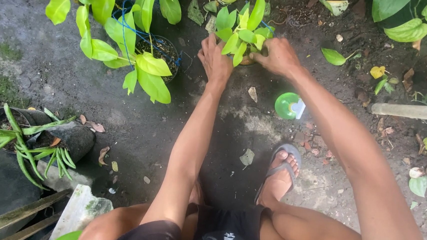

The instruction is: Spraying plant leaves with a hand sprayer and tying stems to support structures with string.

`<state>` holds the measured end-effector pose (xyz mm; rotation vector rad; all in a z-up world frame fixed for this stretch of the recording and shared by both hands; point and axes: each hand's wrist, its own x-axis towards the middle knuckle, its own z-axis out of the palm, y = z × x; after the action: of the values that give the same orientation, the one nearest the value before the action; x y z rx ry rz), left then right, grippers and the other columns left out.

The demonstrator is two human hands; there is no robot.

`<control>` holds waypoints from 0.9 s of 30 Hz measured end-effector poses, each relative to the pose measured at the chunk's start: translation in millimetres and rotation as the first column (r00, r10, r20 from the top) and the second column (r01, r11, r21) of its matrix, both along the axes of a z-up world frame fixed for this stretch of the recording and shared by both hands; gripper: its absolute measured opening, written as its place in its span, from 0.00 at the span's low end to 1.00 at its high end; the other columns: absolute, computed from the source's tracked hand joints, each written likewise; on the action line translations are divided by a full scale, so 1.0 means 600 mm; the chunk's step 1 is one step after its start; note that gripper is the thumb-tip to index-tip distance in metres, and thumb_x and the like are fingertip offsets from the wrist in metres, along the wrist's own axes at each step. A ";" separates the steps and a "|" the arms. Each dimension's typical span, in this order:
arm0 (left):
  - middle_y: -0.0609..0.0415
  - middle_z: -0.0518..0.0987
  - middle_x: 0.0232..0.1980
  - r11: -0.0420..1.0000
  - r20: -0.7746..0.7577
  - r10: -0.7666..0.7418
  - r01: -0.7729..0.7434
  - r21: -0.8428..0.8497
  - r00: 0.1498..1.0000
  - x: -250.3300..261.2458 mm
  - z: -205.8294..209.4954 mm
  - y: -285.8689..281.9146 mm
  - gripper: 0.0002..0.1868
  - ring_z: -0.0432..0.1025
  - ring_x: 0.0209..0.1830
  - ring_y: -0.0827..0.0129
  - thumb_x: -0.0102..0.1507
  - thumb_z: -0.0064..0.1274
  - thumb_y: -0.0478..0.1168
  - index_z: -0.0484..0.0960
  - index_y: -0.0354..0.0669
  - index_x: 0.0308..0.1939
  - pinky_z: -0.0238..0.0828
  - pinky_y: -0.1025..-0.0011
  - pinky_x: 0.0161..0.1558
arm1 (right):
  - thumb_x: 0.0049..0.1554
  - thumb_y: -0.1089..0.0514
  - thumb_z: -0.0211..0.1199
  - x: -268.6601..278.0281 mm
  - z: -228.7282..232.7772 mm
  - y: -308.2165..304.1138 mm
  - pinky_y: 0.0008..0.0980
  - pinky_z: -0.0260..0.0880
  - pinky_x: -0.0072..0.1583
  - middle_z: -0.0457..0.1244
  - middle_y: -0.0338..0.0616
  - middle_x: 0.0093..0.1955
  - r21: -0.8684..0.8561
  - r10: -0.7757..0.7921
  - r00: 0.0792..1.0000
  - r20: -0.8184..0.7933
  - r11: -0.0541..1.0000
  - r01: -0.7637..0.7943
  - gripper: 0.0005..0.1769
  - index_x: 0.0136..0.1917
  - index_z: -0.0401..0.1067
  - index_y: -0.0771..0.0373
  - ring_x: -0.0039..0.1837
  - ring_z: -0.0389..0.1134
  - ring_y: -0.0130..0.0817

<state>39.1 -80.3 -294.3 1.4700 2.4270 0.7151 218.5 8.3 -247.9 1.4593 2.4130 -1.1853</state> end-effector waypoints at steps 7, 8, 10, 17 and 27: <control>0.48 0.69 0.57 0.978 0.117 -0.154 0.134 0.161 0.981 -0.019 0.016 -0.046 0.19 0.63 0.61 0.47 0.59 0.66 0.49 0.82 0.43 0.47 0.69 0.49 0.43 | 0.65 0.45 0.63 0.018 0.064 -0.017 0.53 0.66 0.64 0.61 0.52 0.54 0.051 0.047 0.998 -0.042 0.998 -0.045 0.25 0.65 0.73 0.66 0.60 0.63 0.47; 0.48 0.68 0.59 0.975 0.141 -0.192 0.172 0.144 0.971 -0.027 0.009 -0.052 0.17 0.63 0.61 0.47 0.56 0.66 0.37 0.80 0.41 0.48 0.70 0.50 0.48 | 0.64 0.47 0.65 0.024 0.058 -0.019 0.50 0.65 0.64 0.59 0.48 0.52 0.092 0.013 0.996 -0.084 0.996 -0.005 0.24 0.64 0.73 0.68 0.60 0.61 0.45; 0.48 0.68 0.61 0.968 0.159 -0.231 0.210 0.141 0.960 -0.050 0.018 -0.050 0.21 0.64 0.61 0.47 0.53 0.66 0.26 0.79 0.39 0.49 0.70 0.51 0.52 | 0.63 0.50 0.67 0.030 0.061 -0.013 0.48 0.63 0.63 0.57 0.45 0.51 0.145 -0.017 0.991 -0.131 0.989 0.037 0.22 0.62 0.73 0.70 0.59 0.59 0.42; 0.42 0.76 0.58 0.922 0.290 -0.382 0.339 0.187 0.878 -0.100 0.098 -0.059 0.18 0.71 0.60 0.48 0.66 0.44 0.27 0.77 0.38 0.59 0.68 0.53 0.60 | 0.59 0.50 0.70 0.036 0.080 -0.029 0.45 0.64 0.63 0.62 0.49 0.59 0.240 0.039 0.984 -0.173 0.971 0.004 0.22 0.60 0.68 0.63 0.61 0.63 0.42; 0.49 0.63 0.72 0.929 0.087 -0.368 0.362 0.074 0.926 -0.013 0.197 -0.003 0.32 0.56 0.74 0.52 0.68 0.50 0.61 0.71 0.51 0.70 0.67 0.33 0.60 | 0.62 0.54 0.71 0.012 0.013 -0.032 0.34 0.63 0.42 0.61 0.40 0.43 0.784 0.292 0.954 -0.065 0.607 -0.132 0.10 0.52 0.78 0.61 0.44 0.60 0.34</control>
<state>31.5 -82.3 -175.9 1.7947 1.9910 0.7540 225.8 -11.1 -239.9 1.1255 3.3445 -0.1738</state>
